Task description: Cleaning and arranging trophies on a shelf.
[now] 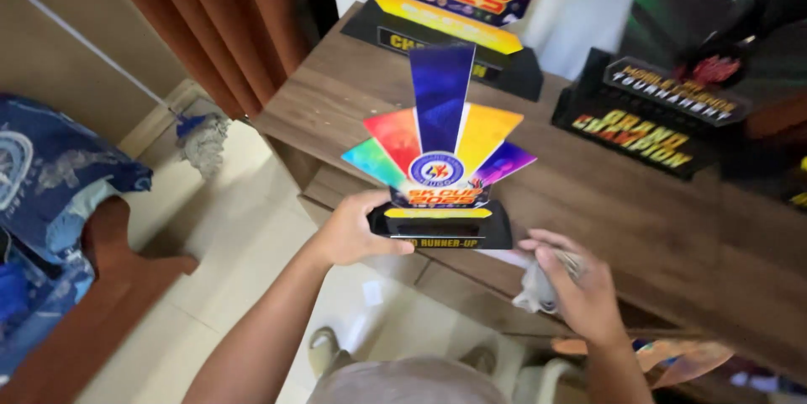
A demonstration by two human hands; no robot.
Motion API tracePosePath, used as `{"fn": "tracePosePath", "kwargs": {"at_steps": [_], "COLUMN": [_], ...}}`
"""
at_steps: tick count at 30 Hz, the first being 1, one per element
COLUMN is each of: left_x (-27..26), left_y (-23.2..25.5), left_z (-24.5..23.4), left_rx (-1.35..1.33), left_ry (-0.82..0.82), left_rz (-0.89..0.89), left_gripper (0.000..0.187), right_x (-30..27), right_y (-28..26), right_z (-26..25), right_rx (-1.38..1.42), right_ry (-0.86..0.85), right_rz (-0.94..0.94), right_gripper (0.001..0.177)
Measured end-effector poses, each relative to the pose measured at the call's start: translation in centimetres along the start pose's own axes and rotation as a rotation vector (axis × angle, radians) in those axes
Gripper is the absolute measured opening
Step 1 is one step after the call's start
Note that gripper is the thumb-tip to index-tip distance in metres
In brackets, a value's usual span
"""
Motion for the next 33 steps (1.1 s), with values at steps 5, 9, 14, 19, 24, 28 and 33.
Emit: {"fn": "tracePosePath", "kwargs": {"at_steps": [5, 9, 14, 19, 24, 28, 33], "left_x": [-5.6, -8.7, -10.4, -8.5, -4.5, -1.2, 1.5], "left_y": [-4.9, -5.9, -10.4, -15.6, -19.3, -23.7, -24.9], "left_z": [-6.2, -8.6, -8.8, -4.3, 1.1, 3.6, 4.2], "left_rx": [0.237, 0.164, 0.219, 0.317, 0.283, 0.298, 0.287], "left_ry": [-0.009, -0.130, -0.266, -0.281, -0.346, -0.291, -0.351], "left_rz": [-0.102, -0.028, 0.047, 0.094, 0.015, 0.053, 0.114], "left_gripper": [0.055, 0.051, 0.053, 0.059, 0.053, 0.058, 0.053], "right_x": [-3.3, -5.6, -9.9, -11.0, -9.1, -7.5, -5.0], "right_y": [9.8, 12.9, 22.1, 25.2, 27.6, 32.7, 37.2], "right_z": [12.9, 22.5, 29.9, 27.9, 23.4, 19.7, 18.2], "right_rx": [0.341, 0.661, 0.823, 0.771, 0.710, 0.296, -0.109], "right_ry": [-0.161, -0.049, 0.053, 0.328, 0.409, 0.475, 0.451], "right_rz": [0.498, 0.580, 0.724, 0.825, 0.794, 0.744, 0.722], "right_gripper": [0.044, 0.038, 0.033, 0.040, 0.053, 0.058, 0.075]}}
Point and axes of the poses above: each hand's wrist, its own x-axis towards the middle knuckle, its own z-axis out of the palm, y = z × x, the point moved 9 cm from there along x, towards the middle knuckle, and after that the axes turned 3 degrees about -x, right-handed, at the moved point
